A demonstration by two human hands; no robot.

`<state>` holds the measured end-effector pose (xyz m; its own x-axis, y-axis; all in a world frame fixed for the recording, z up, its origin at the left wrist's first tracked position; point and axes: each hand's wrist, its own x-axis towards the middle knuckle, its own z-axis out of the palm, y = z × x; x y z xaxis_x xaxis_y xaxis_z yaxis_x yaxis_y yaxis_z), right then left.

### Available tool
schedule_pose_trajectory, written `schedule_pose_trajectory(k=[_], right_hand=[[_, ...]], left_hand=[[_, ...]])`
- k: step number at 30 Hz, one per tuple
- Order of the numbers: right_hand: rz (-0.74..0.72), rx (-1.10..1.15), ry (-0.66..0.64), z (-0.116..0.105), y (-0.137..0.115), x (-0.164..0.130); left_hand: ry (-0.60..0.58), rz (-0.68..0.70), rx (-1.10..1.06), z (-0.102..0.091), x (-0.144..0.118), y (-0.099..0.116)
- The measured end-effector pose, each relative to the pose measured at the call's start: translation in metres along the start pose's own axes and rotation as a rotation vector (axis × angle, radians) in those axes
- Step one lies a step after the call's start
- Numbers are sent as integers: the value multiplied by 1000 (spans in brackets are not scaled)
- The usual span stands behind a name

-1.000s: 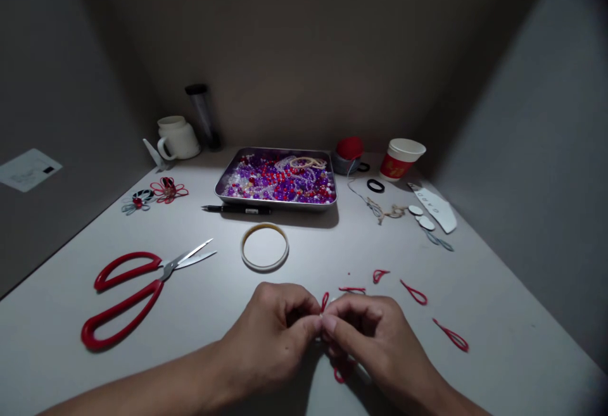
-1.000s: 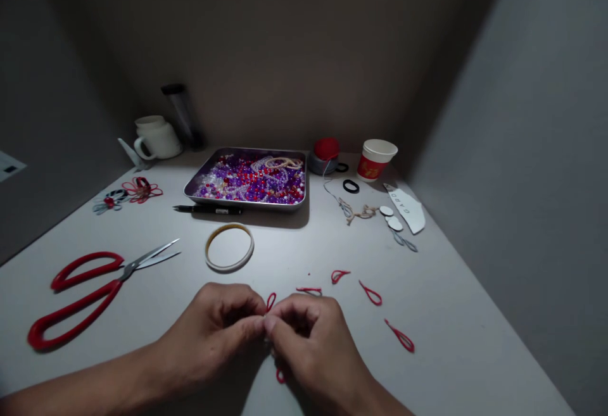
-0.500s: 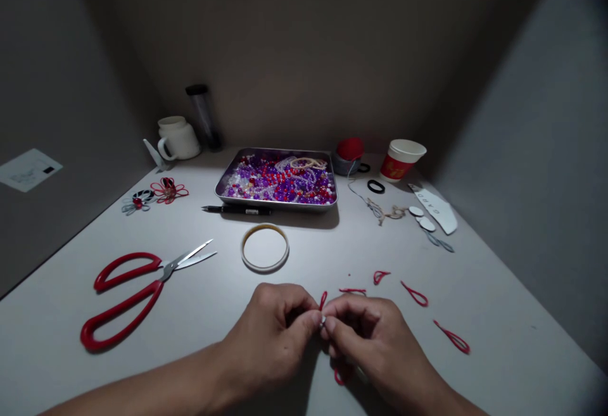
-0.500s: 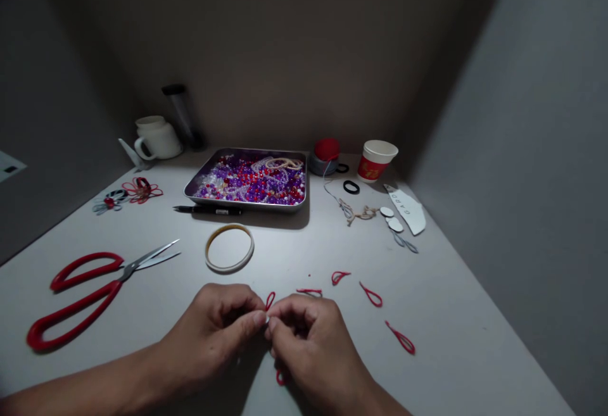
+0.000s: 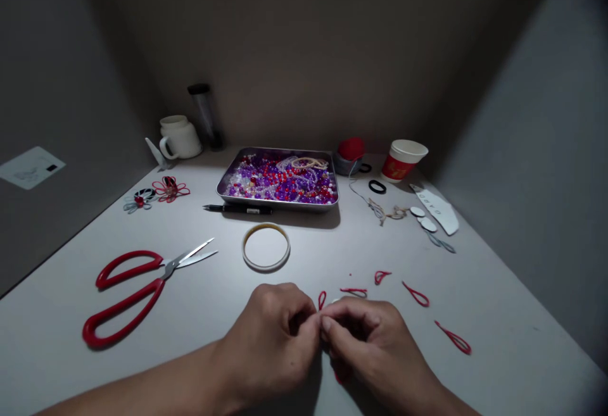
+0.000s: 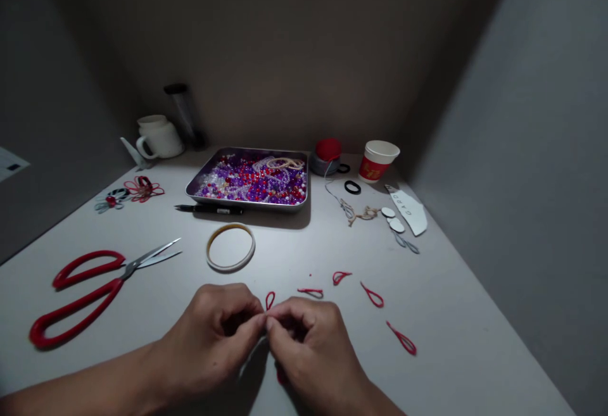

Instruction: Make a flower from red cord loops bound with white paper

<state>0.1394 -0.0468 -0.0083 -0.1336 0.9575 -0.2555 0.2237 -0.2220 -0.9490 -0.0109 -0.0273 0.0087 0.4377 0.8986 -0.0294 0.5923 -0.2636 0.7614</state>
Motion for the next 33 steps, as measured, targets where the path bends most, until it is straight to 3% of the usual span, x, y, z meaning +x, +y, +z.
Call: schedule_pose_trajectory(k=[3, 9, 15, 18, 21, 27, 30, 33], right_hand=[[-40, -47, 13, 0, -2, 0], [17, 5, 10, 0, 1, -1], [60, 113, 24, 1, 7, 0], [48, 113, 29, 2, 6, 1], [-59, -12, 59, 2, 4, 0], [-435, -251, 129, 2, 6, -2], [-485, -287, 125, 2, 8, -3], [-417, -243, 126, 2, 6, -3]], left_hand=[[-8, 59, 45, 0, 0, -2], [-36, 101, 37, -1, 0, -3], [119, 167, 26, -3, -3, -2], [79, 183, 14, -1, -4, -2], [70, 176, 32, 2, -3, -2], [89, 164, 99, 5, -8, -5], [97, 166, 110, 5, -9, -7], [94, 174, 81, 4, -5, -6]])
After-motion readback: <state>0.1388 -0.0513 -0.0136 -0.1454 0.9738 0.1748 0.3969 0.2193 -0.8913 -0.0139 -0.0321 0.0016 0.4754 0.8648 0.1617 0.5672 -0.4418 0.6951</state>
